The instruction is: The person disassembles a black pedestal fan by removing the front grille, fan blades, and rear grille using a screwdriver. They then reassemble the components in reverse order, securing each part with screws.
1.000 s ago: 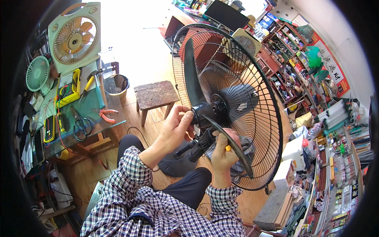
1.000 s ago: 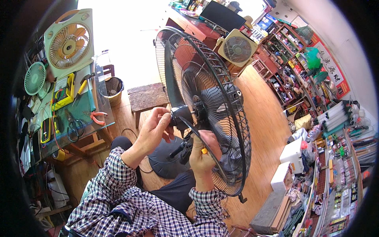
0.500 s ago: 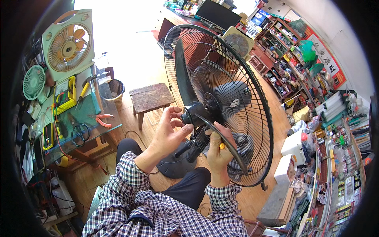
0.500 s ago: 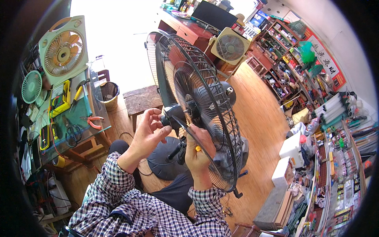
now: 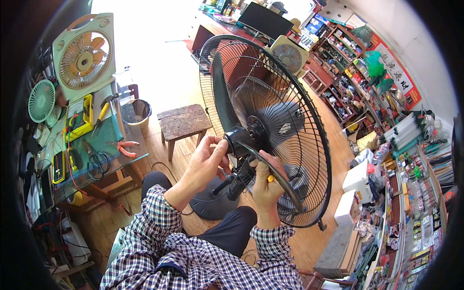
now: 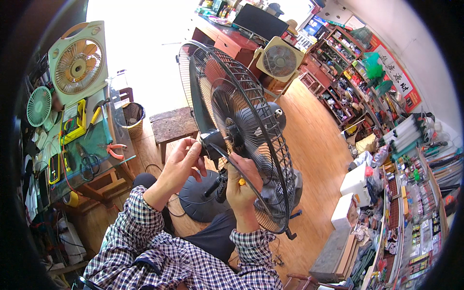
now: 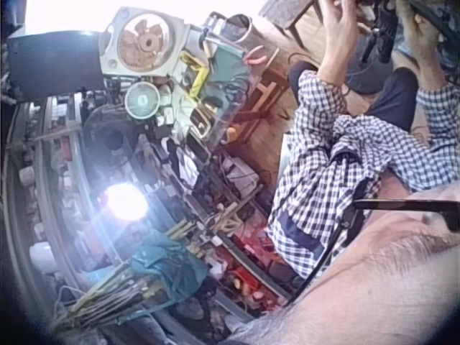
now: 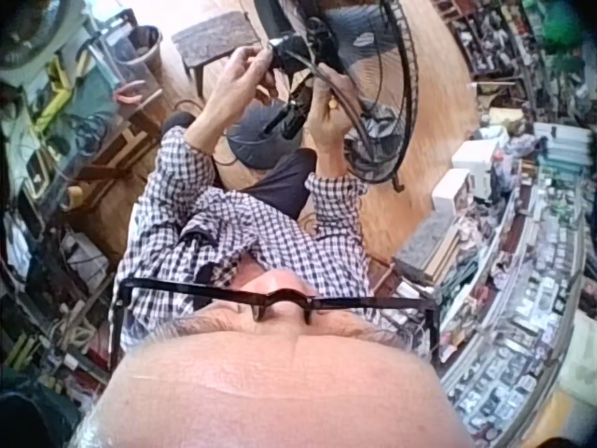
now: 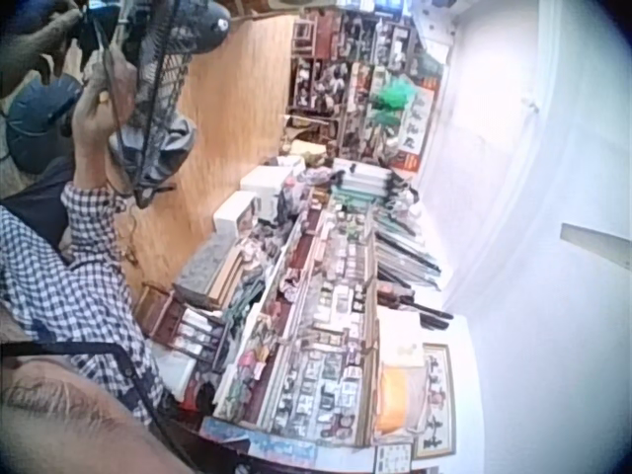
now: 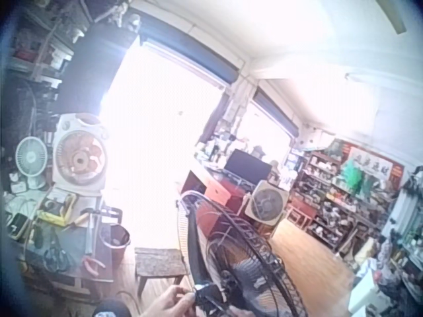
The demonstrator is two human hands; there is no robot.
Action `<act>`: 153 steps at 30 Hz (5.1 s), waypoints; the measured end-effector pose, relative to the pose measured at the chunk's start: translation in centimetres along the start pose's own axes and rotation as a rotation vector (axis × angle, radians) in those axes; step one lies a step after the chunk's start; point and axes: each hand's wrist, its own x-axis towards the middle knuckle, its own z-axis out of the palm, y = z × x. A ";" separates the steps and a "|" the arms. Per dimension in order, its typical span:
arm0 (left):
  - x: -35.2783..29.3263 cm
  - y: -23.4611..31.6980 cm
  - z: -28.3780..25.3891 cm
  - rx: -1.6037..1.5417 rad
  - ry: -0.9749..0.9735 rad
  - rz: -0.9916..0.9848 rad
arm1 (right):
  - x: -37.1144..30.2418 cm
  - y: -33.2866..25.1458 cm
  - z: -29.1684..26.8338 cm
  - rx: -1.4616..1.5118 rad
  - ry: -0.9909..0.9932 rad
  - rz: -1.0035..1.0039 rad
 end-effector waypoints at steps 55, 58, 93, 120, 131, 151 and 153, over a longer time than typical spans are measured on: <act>3.0 0.8 -1.5 -0.278 0.008 0.020 | -1.3 0.1 -1.5 0.135 -0.064 0.061; 4.0 0.9 -1.8 -0.220 0.021 0.014 | -1.5 0.0 -1.6 0.125 -0.110 0.054; -3.8 -16.5 -12.3 0.433 0.191 -0.074 | -15.1 -0.1 -3.4 0.372 -0.764 1.191; -10.4 -20.1 6.8 0.698 -0.862 0.118 | -23.6 -12.3 -12.8 -0.672 -0.969 0.933; -7.7 -20.1 15.4 0.590 -0.903 0.412 | -25.5 -13.9 -19.3 -0.871 -0.542 1.022; -6.2 -23.9 11.3 0.785 -0.956 0.245 | -55.1 -14.3 -32.1 -1.118 0.287 1.640; -5.3 -24.0 8.9 0.865 -0.919 0.181 | -58.2 -14.8 -31.1 -1.078 0.335 1.778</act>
